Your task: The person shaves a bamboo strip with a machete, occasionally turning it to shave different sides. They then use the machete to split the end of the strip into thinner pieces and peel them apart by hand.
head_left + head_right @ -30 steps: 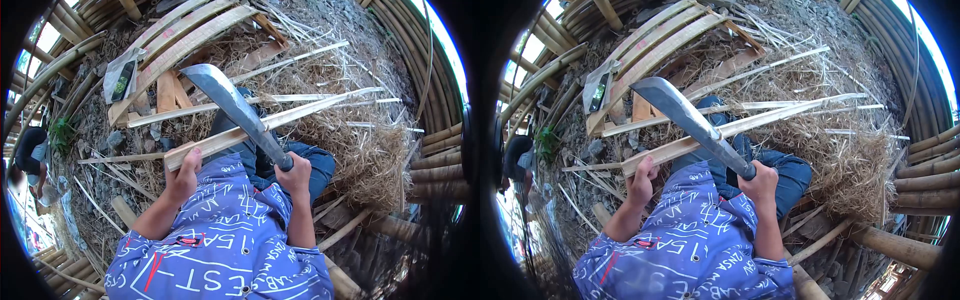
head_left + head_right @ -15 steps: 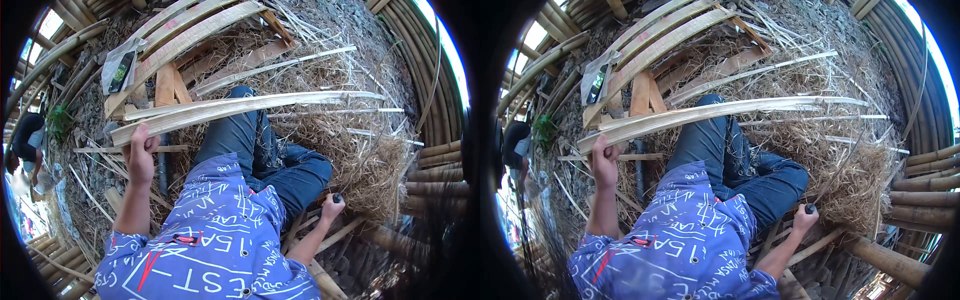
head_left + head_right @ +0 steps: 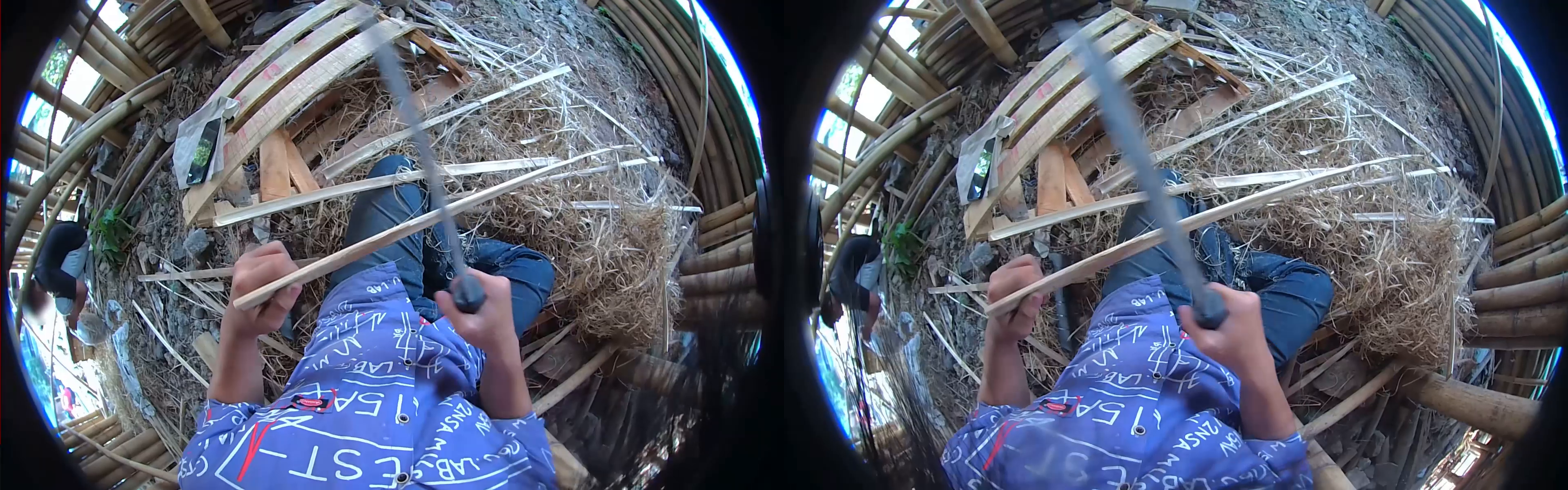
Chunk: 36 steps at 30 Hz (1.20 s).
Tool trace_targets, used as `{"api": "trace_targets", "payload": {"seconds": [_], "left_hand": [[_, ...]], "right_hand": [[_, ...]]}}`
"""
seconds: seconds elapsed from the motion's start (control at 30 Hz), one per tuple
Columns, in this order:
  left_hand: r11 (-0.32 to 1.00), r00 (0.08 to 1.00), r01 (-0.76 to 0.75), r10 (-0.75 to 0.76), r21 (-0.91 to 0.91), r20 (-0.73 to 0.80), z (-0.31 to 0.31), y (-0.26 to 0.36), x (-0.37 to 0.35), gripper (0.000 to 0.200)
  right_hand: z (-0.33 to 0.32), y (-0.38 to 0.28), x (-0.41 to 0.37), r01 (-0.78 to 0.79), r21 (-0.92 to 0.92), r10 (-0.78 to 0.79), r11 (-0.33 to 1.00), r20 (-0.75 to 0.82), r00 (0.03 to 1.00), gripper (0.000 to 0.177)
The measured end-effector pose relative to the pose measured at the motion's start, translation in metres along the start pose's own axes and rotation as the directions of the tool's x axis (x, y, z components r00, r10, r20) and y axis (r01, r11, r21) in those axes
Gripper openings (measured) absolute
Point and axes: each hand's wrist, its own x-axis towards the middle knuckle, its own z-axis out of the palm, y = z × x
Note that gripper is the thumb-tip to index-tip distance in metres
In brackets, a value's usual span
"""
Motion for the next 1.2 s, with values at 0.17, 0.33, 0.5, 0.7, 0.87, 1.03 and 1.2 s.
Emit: {"api": "trace_targets", "payload": {"seconds": [0.17, 0.33, 0.5, 0.7, 0.87, 1.03, 1.2], "left_hand": [[0.994, 0.995, -0.072, 0.066, 0.078, 0.078, -0.002, 0.008, 0.002, 0.012], [0.981, 0.985, -0.165, 0.158, 0.1, 0.074, 0.001, 0.01, 0.003, 0.014], [0.964, 0.968, -0.252, 0.251, 0.087, 0.023, -0.003, 0.009, 0.01, 0.013], [0.965, 0.959, -0.26, 0.253, 0.036, 0.131, 0.01, 0.009, 0.016, 0.019], [0.923, 0.909, -0.336, 0.265, 0.187, 0.321, 0.026, 0.021, 0.019, 0.021], [0.914, 0.919, -0.357, 0.306, 0.193, 0.25, 0.027, 0.019, 0.009, 0.023], [0.942, 0.935, -0.319, 0.295, 0.105, 0.197, 0.032, 0.014, 0.007, 0.025]], "right_hand": [[0.017, -0.046, 0.012, 0.099, -0.065, -0.089, 0.993, 0.141, 0.986, 0.022], [0.005, -0.039, 0.006, 0.062, -0.154, -0.035, 0.986, 0.172, 0.985, 0.02], [-0.038, 0.02, -0.005, -0.202, -0.341, 0.138, 0.918, -0.204, 0.969, 0.019], [-0.041, 0.011, -0.025, -0.236, -0.302, 0.157, 0.924, -0.263, 0.952, 0.02], [0.002, -0.039, -0.019, 0.045, -0.245, -0.045, 0.968, 0.005, 0.999, 0.015], [-0.001, -0.032, -0.014, 0.032, -0.401, -0.043, 0.915, -0.019, 0.999, 0.015], [-0.075, 0.062, -0.023, -0.376, -0.353, 0.24, 0.857, -0.374, 0.896, 0.018]]}}
